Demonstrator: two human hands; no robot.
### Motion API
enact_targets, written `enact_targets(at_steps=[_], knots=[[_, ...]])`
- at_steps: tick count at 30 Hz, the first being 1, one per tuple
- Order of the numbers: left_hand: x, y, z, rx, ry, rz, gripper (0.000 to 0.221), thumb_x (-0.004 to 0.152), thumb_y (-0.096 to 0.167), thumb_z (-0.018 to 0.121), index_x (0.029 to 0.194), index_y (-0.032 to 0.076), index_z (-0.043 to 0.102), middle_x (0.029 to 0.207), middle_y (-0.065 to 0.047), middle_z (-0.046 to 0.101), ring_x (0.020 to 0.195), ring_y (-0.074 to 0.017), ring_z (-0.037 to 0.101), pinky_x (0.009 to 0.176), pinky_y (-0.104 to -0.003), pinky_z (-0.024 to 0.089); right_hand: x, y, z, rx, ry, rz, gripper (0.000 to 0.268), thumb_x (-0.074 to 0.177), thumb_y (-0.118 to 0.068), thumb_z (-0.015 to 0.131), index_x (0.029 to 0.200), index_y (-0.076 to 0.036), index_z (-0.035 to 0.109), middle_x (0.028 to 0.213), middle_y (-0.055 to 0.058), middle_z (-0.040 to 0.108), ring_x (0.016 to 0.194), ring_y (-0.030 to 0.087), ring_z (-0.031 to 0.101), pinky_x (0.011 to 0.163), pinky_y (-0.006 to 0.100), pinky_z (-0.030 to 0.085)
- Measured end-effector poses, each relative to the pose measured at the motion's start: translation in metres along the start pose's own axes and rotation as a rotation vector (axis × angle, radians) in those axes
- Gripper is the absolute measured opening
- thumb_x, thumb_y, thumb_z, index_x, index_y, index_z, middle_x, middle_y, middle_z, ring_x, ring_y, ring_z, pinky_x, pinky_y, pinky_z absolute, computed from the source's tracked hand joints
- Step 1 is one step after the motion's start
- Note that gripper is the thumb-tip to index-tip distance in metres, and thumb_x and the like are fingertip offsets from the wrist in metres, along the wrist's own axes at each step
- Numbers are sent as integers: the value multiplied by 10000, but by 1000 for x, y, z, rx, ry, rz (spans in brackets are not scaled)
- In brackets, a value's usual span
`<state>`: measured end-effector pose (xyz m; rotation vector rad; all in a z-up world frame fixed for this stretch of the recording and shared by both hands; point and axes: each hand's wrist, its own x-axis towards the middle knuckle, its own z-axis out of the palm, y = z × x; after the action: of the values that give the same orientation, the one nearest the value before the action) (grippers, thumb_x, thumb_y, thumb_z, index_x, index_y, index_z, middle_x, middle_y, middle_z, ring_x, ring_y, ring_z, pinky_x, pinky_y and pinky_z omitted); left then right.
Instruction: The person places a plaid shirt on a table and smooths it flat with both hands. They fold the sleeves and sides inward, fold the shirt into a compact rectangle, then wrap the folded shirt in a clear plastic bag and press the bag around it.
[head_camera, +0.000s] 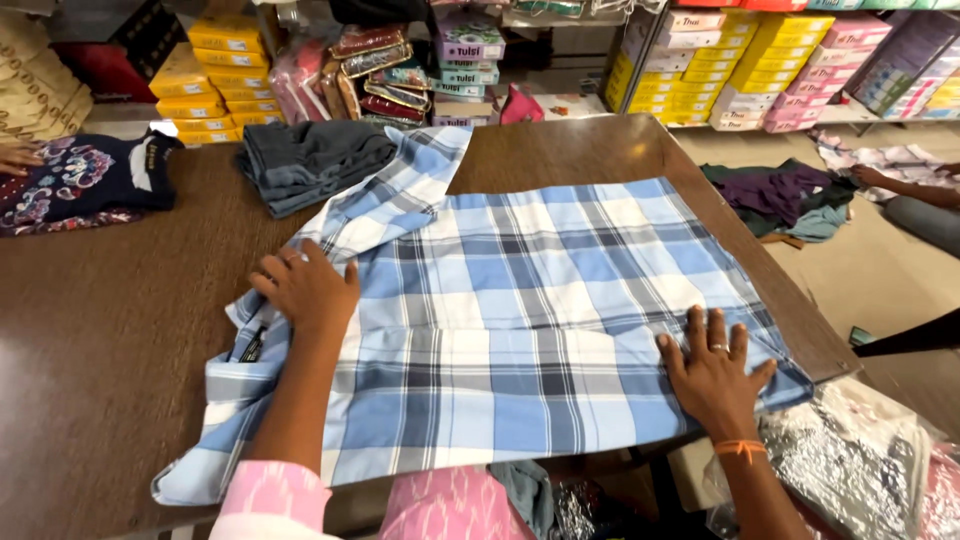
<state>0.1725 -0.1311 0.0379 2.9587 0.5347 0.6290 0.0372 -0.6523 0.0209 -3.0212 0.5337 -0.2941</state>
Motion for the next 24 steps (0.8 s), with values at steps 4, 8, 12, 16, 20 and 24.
enact_targets(at_steps=[4, 8, 12, 16, 20, 24], knots=[[37, -1, 44, 83, 206, 18, 996, 760, 677, 703, 1438, -29, 518, 1397, -270, 556, 1325, -423, 385, 1088, -621, 203, 7, 2, 1, -8, 20, 4, 845, 920, -784, 242, 1613, -301, 255, 1688, 45, 217, 1550, 383, 133, 1089, 811, 24], [54, 12, 39, -302, 159, 95, 1083, 809, 660, 741, 1508, -95, 401, 1231, -220, 675, 1252, -400, 536, 1053, -623, 259, 7, 3, 3, -28, -4, 10, 841, 912, -791, 246, 1605, -315, 267, 1686, 36, 215, 1546, 378, 136, 1086, 807, 42], [70, 22, 79, -358, -41, -161, 578, 772, 530, 805, 1104, 61, 739, 1064, -192, 730, 1036, -403, 672, 949, -578, 311, 6, -2, -1, -42, 2, 21, 852, 899, -792, 252, 1605, -316, 289, 1687, 39, 230, 1544, 373, 162, 1084, 803, 73], [68, 27, 57, -694, 94, -231, 241, 976, 320, 677, 974, 103, 782, 981, -131, 776, 969, -320, 695, 970, -611, 311, 9, 4, 4, -42, 25, 15, 841, 906, -789, 257, 1602, -318, 302, 1688, 42, 242, 1548, 373, 167, 1090, 801, 72], [78, 7, 69, -1155, 385, 45, 139, 1075, 124, 602, 1017, 23, 678, 1023, -103, 742, 966, -240, 716, 905, -360, 542, 5, 7, 5, -28, 24, -8, 833, 915, -787, 256, 1600, -315, 300, 1679, 51, 239, 1544, 374, 150, 1088, 798, 56], [85, -1, 84, -1059, 151, 134, 168, 1026, 177, 634, 1095, 37, 695, 1083, -107, 750, 999, -236, 731, 910, -372, 565, 3, 0, 2, -21, 40, -15, 834, 919, -784, 270, 1603, -307, 309, 1674, 59, 258, 1539, 384, 169, 1085, 797, 69]])
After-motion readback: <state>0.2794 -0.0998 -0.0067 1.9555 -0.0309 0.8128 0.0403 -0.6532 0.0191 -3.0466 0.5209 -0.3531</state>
